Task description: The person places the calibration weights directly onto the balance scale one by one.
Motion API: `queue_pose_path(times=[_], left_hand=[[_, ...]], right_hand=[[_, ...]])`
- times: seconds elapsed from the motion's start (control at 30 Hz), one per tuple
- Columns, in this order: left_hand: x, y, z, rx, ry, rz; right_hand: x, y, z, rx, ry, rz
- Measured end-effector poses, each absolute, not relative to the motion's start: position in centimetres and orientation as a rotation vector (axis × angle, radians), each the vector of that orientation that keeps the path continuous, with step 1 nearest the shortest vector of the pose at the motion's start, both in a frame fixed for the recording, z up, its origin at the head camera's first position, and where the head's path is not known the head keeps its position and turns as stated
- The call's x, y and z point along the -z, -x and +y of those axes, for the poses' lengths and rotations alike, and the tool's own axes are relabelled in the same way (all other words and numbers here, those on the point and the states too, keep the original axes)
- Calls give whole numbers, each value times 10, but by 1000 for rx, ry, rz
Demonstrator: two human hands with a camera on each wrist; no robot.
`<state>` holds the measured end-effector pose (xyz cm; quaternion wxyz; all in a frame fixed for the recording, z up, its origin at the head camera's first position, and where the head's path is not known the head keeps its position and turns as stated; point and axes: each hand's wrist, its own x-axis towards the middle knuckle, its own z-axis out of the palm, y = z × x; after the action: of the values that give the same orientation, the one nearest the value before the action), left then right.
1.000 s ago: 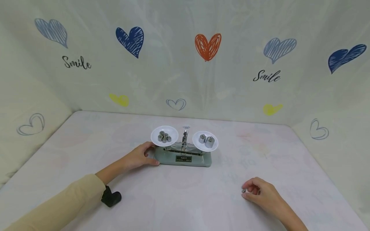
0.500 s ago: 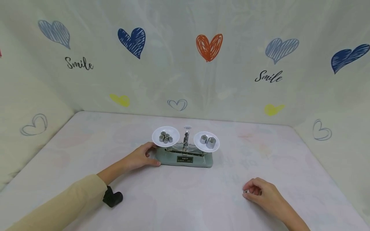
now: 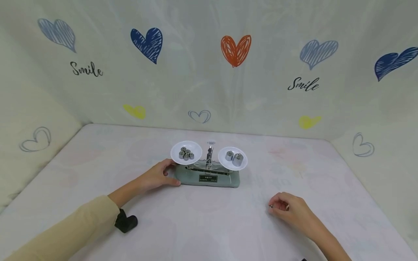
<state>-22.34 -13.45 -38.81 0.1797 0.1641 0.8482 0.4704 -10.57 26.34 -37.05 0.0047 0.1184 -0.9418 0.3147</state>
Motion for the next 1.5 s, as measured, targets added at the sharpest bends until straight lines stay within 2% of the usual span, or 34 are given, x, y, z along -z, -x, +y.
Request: queue_pose_path(times=[0.53, 1.07, 1.5], left_hand=[[388, 219, -138, -1338, -475, 2394], [387, 221, -136, -1359, -473, 2386], [388, 220, -135, -1347, -469, 2402]], right_hand=[[327, 120, 207, -937, -516, -2898], [282, 153, 141, -955, -731, -2804], [252, 183, 105, -916, -708, -2797]])
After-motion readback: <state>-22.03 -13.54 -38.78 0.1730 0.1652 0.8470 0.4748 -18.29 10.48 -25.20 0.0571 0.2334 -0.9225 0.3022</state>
